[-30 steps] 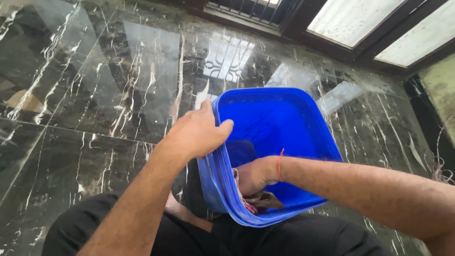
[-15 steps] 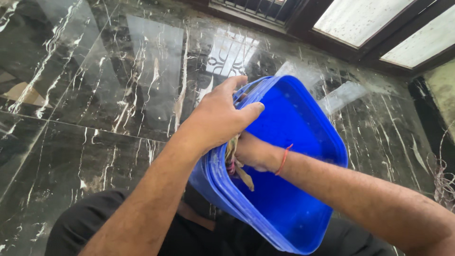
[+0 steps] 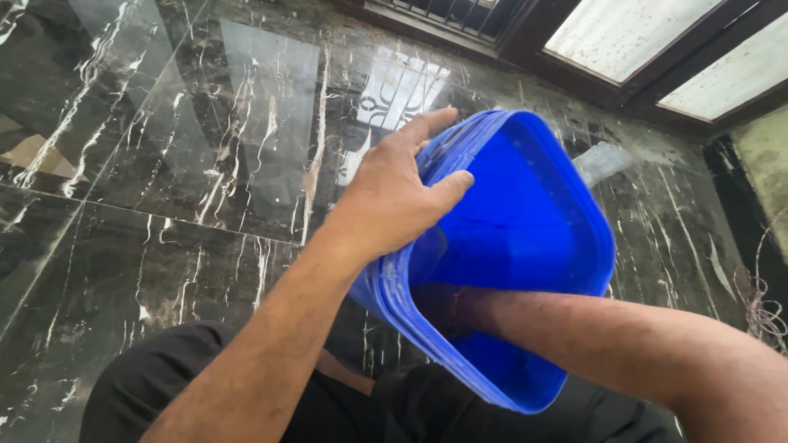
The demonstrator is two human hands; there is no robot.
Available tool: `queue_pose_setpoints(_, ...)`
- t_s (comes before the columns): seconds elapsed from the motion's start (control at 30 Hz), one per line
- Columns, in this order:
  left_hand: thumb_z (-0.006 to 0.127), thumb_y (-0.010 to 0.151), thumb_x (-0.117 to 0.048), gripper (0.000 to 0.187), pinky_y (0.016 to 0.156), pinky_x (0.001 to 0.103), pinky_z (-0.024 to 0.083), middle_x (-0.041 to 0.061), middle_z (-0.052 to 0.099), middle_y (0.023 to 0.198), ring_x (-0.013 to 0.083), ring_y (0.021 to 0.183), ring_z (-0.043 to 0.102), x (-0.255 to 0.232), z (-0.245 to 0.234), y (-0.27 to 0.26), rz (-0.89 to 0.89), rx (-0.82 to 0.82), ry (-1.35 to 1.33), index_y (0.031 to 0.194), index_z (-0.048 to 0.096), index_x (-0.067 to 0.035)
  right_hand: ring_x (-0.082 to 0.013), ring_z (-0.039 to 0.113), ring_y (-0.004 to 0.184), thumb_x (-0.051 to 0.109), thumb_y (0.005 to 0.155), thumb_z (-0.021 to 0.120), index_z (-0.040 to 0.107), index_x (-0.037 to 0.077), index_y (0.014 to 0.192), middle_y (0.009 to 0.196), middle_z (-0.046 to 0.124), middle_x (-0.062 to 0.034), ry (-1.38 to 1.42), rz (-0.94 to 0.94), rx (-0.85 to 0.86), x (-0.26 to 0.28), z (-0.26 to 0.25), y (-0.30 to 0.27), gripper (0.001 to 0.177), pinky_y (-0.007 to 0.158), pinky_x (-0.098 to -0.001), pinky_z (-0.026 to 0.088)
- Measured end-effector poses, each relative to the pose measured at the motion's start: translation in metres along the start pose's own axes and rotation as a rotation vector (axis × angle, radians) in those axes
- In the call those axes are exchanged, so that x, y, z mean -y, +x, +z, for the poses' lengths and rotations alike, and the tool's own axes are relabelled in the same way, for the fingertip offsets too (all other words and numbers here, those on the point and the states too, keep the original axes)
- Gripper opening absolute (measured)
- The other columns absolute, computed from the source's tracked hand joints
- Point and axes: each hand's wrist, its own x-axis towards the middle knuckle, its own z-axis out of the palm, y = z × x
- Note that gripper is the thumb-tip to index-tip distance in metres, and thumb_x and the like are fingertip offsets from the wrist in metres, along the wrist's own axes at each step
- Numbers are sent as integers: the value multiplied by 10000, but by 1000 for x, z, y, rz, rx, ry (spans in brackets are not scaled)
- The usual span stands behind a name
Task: The person sits on a tiled floor and scrubs the inside of a blue plastic bucket with a cloth. They then wipe the outside of the bucket with the same cloth.
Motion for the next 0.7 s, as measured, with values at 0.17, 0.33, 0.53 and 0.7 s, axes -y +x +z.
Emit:
queue_pose_setpoints(0.17, 755, 824, -293, 727, 1100, 391, 493, 191, 671, 1382, 335, 1284, 649, -11, 12, -8, 119, -10, 58, 1488, 517, -117, -268, 596, 1122, 186, 941, 708, 612, 2, 1327, 1268, 646, -173, -74, 77, -13, -4, -26, 4, 439, 936, -423, 469)
queue_pose_setpoints(0.33, 718, 807, -302, 733, 1050, 388, 555, 203, 737, 1197, 331, 1107, 736, -19, 33, -19, 101, 106, 36, 1497, 525, -144, -282, 592, 1101, 177, 937, 709, 617, -7, 1316, 1251, 647, -189, -59, 113, -41, -9, -40, 17, 431, 921, -433, 459)
queue_pose_setpoints(0.53, 745, 828, -270, 649, 1083, 443, 488, 209, 729, 1214, 344, 1126, 676, -32, 80, -40, 353, 80, 183, 1432, 595, -86, -300, 587, 1075, 165, 934, 710, 622, -18, 1302, 1231, 648, -207, -79, 155, -31, -8, -41, 6, 421, 903, -444, 446)
queue_pose_setpoints(0.7, 718, 855, -274, 624, 1115, 437, 443, 167, 713, 1301, 296, 1240, 669, -24, 91, -40, 410, 71, 145, 1423, 589, -47, -314, 582, 1054, 155, 930, 711, 626, -27, 1291, 1214, 649, -223, -115, 174, 6, -1, -33, -16, 413, 888, -453, 436)
